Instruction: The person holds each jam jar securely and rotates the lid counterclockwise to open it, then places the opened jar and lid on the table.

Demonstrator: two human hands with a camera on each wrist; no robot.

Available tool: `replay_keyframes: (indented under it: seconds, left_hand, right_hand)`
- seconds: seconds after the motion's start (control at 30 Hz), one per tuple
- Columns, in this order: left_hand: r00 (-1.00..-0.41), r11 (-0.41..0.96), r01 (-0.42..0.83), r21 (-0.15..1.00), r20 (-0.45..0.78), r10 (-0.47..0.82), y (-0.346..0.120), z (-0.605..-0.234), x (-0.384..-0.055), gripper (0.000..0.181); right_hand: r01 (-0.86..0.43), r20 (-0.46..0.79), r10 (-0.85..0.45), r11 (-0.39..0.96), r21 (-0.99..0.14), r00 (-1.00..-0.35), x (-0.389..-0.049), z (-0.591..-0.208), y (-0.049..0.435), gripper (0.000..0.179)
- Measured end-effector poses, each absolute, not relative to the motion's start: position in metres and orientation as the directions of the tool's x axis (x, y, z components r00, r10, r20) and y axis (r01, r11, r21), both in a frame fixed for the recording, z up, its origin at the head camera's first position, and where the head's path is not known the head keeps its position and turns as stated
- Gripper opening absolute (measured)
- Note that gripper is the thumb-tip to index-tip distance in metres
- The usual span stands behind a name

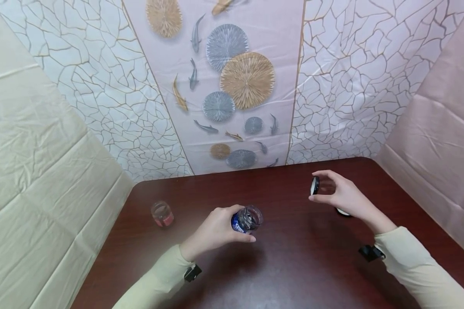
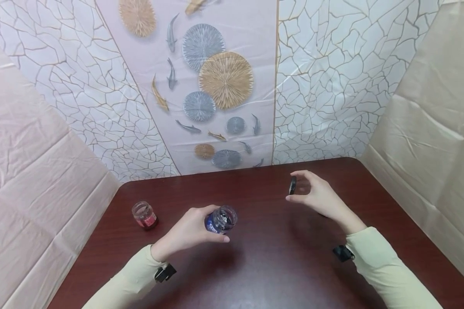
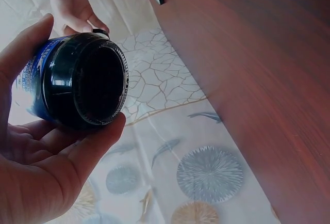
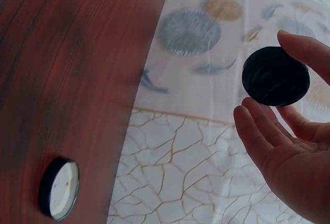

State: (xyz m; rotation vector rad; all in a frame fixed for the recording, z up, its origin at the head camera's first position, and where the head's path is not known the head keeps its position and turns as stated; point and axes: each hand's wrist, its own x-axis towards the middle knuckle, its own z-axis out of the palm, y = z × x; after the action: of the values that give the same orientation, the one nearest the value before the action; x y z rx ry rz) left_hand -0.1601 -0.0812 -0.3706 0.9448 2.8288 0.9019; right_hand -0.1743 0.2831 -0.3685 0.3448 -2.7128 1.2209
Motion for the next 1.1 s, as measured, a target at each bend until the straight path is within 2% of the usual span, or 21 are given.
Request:
replay_keyframes:
  seconds: [0.63,1.1]
  left_hand:
    - [-0.824,0.659,0.528,0.536,0.136,0.549,-0.084,-0.372,-0.162,0.07]
    - [-0.823,0.656,0.529,0.538,0.14,0.55,-0.085,-0.373,-0.163,0.07]
  right_hand:
    - [-0.191,0.19,-0.072,0.652,-0.734,-0.979,-0.188,-0.389,0.305,0.073]
    - [-0.156,0.116,-0.104,0.676,-0.72,-0.988,-0.206,-0.417,0.304,0.077]
